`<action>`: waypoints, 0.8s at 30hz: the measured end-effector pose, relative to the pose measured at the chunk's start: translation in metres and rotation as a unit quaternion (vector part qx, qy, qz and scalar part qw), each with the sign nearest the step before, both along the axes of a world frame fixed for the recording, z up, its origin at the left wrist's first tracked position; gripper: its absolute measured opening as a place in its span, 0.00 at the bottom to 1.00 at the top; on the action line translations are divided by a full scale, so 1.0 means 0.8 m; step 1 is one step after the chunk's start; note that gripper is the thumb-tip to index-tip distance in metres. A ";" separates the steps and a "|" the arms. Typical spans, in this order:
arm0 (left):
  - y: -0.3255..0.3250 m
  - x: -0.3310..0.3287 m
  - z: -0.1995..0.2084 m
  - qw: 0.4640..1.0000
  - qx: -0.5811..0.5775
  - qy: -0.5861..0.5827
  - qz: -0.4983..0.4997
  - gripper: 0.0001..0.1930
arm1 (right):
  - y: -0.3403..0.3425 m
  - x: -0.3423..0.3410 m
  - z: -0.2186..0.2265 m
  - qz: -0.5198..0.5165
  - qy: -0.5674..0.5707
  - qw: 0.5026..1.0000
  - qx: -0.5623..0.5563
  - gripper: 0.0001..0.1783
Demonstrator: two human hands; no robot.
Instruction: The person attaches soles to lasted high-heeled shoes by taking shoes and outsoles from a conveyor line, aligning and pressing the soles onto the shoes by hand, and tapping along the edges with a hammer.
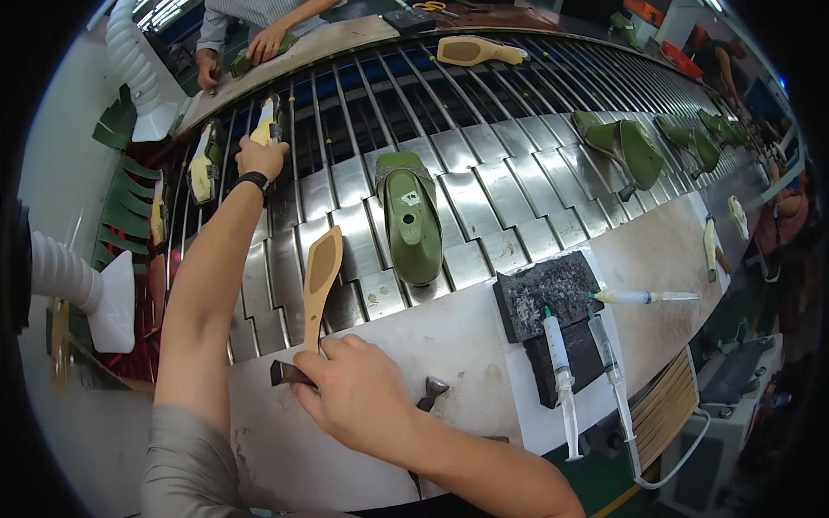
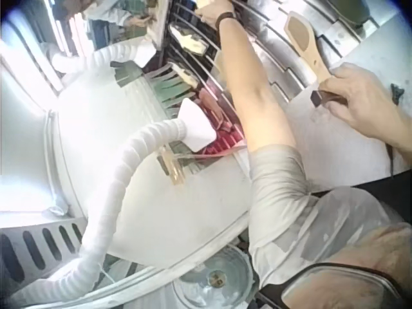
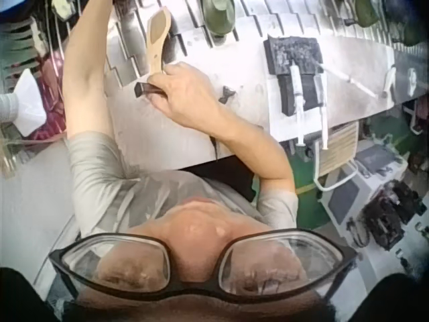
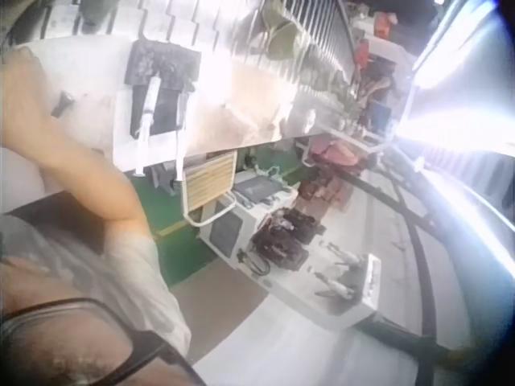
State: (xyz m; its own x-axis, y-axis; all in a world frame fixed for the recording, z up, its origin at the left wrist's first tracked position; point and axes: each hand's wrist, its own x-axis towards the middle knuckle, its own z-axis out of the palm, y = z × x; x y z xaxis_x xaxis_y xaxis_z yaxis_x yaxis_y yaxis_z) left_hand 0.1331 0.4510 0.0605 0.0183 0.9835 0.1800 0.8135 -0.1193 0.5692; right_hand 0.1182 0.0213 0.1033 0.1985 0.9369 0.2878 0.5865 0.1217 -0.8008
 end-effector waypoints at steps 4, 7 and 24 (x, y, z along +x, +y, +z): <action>-0.071 -0.106 0.037 0.984 0.011 -0.082 -0.157 0.44 | 0.001 0.001 0.005 0.001 0.038 0.999 -0.011 0.11; -0.174 -0.217 0.049 0.962 0.104 -0.136 -0.213 0.46 | 0.003 -0.002 0.011 -0.021 0.086 0.996 -0.032 0.13; -0.566 -0.507 0.025 0.962 0.133 -0.162 -0.177 0.33 | -0.170 -0.111 -0.014 -0.104 -0.054 0.992 0.047 0.23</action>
